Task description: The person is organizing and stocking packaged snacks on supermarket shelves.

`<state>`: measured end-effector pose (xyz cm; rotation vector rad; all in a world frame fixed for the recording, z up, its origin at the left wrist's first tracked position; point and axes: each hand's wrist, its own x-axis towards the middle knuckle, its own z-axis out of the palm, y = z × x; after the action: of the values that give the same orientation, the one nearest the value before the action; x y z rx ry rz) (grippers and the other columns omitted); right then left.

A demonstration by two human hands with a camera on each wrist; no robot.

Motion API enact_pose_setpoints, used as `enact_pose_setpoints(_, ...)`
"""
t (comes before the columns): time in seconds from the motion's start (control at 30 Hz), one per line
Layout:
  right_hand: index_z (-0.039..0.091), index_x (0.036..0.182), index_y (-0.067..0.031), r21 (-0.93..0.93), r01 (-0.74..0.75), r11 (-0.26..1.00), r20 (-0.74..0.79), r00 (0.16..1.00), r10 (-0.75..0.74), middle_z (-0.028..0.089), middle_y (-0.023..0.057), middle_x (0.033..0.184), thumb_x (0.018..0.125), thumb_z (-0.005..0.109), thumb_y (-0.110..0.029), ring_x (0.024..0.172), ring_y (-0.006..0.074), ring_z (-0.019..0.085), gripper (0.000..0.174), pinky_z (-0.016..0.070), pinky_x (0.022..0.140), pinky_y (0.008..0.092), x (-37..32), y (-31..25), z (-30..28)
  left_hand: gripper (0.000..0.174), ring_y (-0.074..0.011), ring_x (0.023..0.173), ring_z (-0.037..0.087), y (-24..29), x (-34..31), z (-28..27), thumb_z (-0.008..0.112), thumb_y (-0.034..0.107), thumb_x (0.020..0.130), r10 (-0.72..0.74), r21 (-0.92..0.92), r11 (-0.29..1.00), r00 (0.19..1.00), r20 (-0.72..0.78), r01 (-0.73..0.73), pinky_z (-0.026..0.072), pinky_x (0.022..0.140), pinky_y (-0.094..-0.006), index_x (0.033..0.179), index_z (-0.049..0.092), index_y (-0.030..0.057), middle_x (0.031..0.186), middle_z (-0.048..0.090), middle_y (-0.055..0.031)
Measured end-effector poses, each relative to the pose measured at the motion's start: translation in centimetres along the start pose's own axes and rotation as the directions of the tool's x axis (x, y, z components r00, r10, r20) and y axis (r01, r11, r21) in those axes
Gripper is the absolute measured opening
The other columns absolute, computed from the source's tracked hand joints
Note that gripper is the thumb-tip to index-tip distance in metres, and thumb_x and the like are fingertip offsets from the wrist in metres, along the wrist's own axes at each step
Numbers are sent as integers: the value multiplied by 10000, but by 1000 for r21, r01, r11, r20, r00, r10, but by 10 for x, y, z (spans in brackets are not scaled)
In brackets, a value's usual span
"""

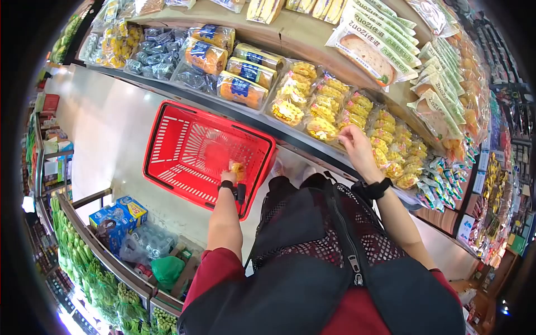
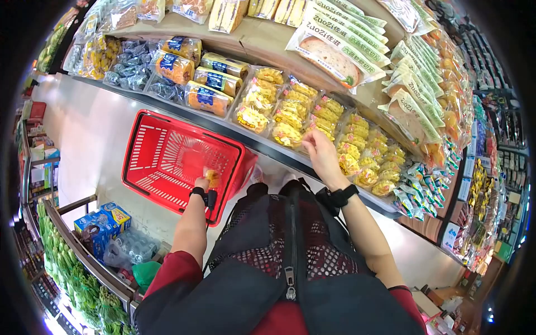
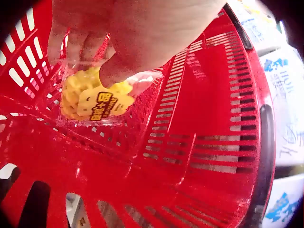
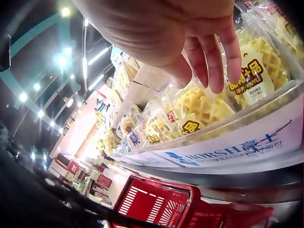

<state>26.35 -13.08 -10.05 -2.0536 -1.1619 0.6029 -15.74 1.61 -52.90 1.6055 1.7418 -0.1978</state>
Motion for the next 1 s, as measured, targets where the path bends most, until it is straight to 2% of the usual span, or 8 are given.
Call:
enact_pose_setpoints(0.1, 541, 930, -10, 51, 37, 998, -85, 996, -32, 585, 99, 882, 870, 579, -45, 787, 190, 598, 79, 476, 701, 296, -9, -9, -16, 534, -350, 1078, 584, 62, -47, -43, 648, 252, 785, -234, -115, 969, 959, -159, 218, 461, 909, -395, 1195, 516, -63, 1122, 597, -273)
enact_pose_setpoints(0.23, 524, 984, -22, 390, -119, 913, 21, 993, 120, 559, 39, 917, 912, 550, -50, 836, 111, 576, 81, 489, 728, 263, -21, -4, -37, 535, -325, 1092, 571, 149, -111, -113, 689, 247, 789, 113, -537, 806, 955, -273, -249, 443, 937, -376, 1215, 529, -33, 1169, 592, -218)
enact_pose_setpoints(0.37, 517, 996, -27, 620, -166, 767, 148, 985, 93, 552, 17, 921, 932, 535, -67, 854, 89, 563, 78, 503, 754, 256, -30, -16, -55, 321, -161, 1100, 554, 253, -213, -178, 569, 127, 923, 406, -820, 491, 910, -84, -294, 444, 956, -305, 1224, 545, 19, 1200, 595, -109)
enact_pose_setpoints(0.5, 515, 991, -28, 702, -205, 682, 279, 960, 2, 561, 19, 937, 935, 550, -98, 865, 100, 567, 96, 511, 770, 267, -34, -23, -61, 560, -273, 1257, 428, 325, -292, -187, 571, 213, 930, 804, -966, 109, 550, 225, 235, 402, 998, -412, 1399, 326, 30, 1379, 411, -186)
enact_pose_setpoints(0.6, 519, 983, -30, 738, -254, 625, 426, 894, -140, 578, 19, 907, 929, 563, -99, 874, 97, 572, 98, 496, 795, 260, -25, -32, -35, 556, -251, 1243, 451, 329, -300, -180, 592, 218, 916, 806, -951, 75, 543, 236, 301, 401, 995, -412, 1381, 353, 30, 1338, 460, -167)
enact_pose_setpoints(0.7, 544, 1010, -33, 624, -264, 736, 590, 776, -221, 612, 55, 946, 900, 613, -127, 924, 120, 589, 160, 481, 815, 273, -20, -38, -31, 536, -204, 1182, 516, 311, -295, -177, 631, 258, 880, 701, -958, 252, 656, 280, 140, 387, 1020, -408, 1324, 423, 40, 1258, 548, -98)
enact_pose_setpoints(0.87, 570, 1111, -60, -329, 386, 862, -81, 898, -433, 596, 131, 1014, 796, 685, -166, 987, 298, 543, 351, 427, 868, 393, 8, 14, -42, 415, -178, 1105, 546, 208, -233, -190, 586, 233, 908, 412, -984, 71, 894, 177, 162, 464, 901, -352, 1279, 467, 89, 1231, 561, -43)
enact_pose_setpoints(1.0, 551, 1170, -68, -550, 224, 805, -84, 944, -320, 547, 142, 1143, 782, 689, -208, 1071, 319, 492, 435, 393, 928, 441, 9, 41, -41, 293, -173, 938, 616, 127, -171, -168, 603, 256, 904, 130, -968, 101, 962, 241, 229, 507, 785, -306, 1145, 562, 95, 1032, 637, -61)
